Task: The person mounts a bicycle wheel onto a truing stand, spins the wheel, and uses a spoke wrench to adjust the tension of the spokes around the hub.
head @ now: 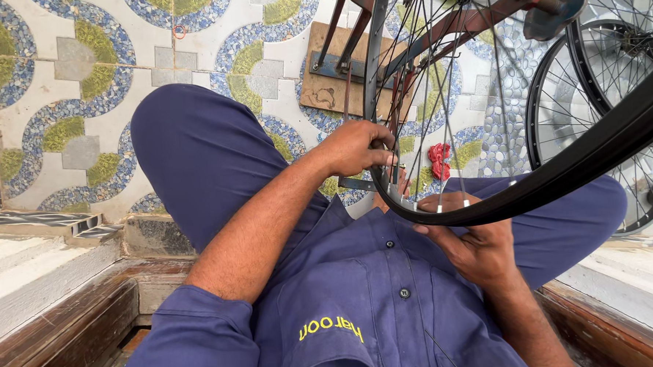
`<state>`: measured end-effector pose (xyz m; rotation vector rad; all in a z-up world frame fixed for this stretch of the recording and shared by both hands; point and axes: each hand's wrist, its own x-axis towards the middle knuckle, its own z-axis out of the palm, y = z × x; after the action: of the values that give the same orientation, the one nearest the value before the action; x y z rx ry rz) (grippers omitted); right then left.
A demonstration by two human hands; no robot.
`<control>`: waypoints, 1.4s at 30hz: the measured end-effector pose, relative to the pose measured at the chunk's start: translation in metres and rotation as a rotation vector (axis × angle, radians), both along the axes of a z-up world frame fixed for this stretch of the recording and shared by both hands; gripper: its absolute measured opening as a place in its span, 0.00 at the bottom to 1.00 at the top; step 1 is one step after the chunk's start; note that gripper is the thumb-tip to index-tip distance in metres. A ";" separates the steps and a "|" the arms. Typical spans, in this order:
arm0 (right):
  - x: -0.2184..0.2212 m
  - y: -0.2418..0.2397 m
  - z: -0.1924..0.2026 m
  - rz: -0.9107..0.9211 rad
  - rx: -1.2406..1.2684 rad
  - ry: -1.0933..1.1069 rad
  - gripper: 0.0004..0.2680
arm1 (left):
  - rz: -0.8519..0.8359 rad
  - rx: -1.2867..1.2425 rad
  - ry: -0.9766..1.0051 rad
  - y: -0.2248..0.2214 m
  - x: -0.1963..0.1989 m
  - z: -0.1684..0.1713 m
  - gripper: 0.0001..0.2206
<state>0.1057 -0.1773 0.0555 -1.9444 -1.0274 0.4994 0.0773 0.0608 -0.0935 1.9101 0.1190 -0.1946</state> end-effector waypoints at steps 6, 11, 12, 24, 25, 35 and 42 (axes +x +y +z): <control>0.001 -0.001 0.012 0.017 0.069 -0.095 0.07 | -0.194 -0.542 0.245 0.005 -0.005 0.016 0.16; -0.001 -0.002 0.008 0.008 0.109 -0.026 0.07 | -0.435 -0.986 0.207 0.009 -0.013 0.024 0.18; -0.002 -0.004 0.008 0.001 0.117 -0.024 0.07 | -0.377 -0.947 0.164 0.004 -0.013 0.026 0.17; 0.001 -0.003 0.015 -0.010 0.017 -0.156 0.06 | -0.027 0.015 -0.006 -0.025 -0.009 0.063 0.22; 0.002 -0.001 0.018 -0.039 0.055 -0.186 0.08 | -0.124 -0.363 -0.061 -0.014 -0.010 0.064 0.20; 0.039 -0.031 -0.021 0.046 0.093 0.377 0.13 | -0.214 -0.639 -0.111 -0.024 -0.014 0.054 0.19; 0.065 0.025 -0.090 -0.035 -0.236 0.706 0.10 | 0.011 0.423 -0.037 -0.026 -0.013 0.046 0.25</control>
<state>0.1704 -0.1521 -0.0344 -1.7584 -0.4908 1.2214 0.0644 0.0347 -0.0479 2.3323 0.1548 -0.1335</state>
